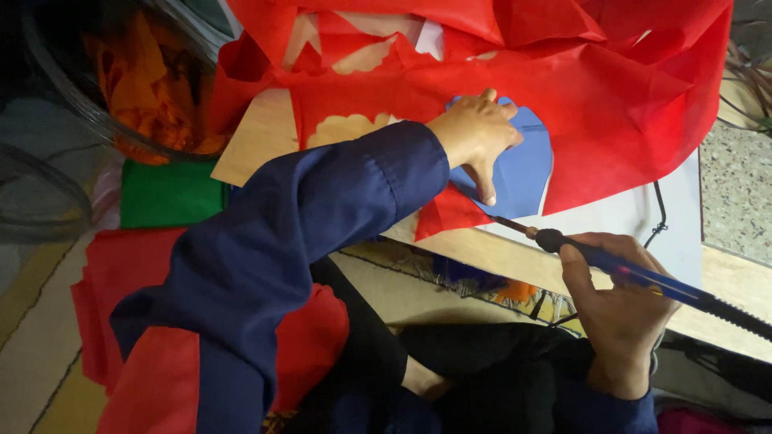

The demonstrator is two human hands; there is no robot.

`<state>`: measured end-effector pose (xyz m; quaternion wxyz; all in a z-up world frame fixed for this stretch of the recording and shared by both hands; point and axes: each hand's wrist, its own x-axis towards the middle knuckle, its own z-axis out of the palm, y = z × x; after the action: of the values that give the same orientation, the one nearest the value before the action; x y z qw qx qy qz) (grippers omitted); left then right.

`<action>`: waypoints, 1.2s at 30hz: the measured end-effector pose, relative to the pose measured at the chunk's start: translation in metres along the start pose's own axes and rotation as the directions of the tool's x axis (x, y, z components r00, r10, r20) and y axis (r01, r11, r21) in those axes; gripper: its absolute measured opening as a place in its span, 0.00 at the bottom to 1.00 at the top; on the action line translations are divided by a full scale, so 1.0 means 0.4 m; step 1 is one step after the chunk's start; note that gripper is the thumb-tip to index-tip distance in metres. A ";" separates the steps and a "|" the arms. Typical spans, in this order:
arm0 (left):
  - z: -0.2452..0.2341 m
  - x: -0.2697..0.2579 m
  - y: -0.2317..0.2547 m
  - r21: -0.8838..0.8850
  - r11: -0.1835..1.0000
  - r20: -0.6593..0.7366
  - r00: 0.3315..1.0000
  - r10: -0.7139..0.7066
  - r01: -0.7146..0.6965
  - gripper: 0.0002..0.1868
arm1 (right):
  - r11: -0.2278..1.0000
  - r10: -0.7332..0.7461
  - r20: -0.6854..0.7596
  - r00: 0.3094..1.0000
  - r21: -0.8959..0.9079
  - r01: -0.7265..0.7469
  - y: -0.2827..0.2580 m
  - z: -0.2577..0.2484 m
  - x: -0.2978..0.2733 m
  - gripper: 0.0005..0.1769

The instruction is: Cutting a shape out of red fabric using a soldering iron and a template

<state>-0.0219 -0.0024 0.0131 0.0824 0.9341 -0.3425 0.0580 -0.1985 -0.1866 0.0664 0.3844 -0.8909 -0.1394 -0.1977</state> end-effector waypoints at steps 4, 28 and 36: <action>-0.011 -0.003 0.004 0.017 1.000 0.029 1.000 -0.006 0.005 0.40 | 0.999 -0.012 0.002 1.000 -0.034 0.012 0.010 -0.007 0.001 0.11; -0.021 -0.018 -0.005 -0.003 1.000 0.040 0.999 -0.006 0.006 0.37 | 0.999 -0.042 -0.036 0.998 0.017 0.043 0.026 -0.007 -0.027 0.11; -0.008 -0.008 -0.031 -0.030 0.998 0.036 0.998 0.049 -0.048 0.35 | 0.978 -0.174 -0.109 0.979 0.100 0.185 0.011 0.081 -0.015 0.11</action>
<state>-0.0165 0.0098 0.0143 0.0883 0.9252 -0.3672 0.0377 -0.1939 -0.1663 0.0407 0.4200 -0.8411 -0.2109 -0.2678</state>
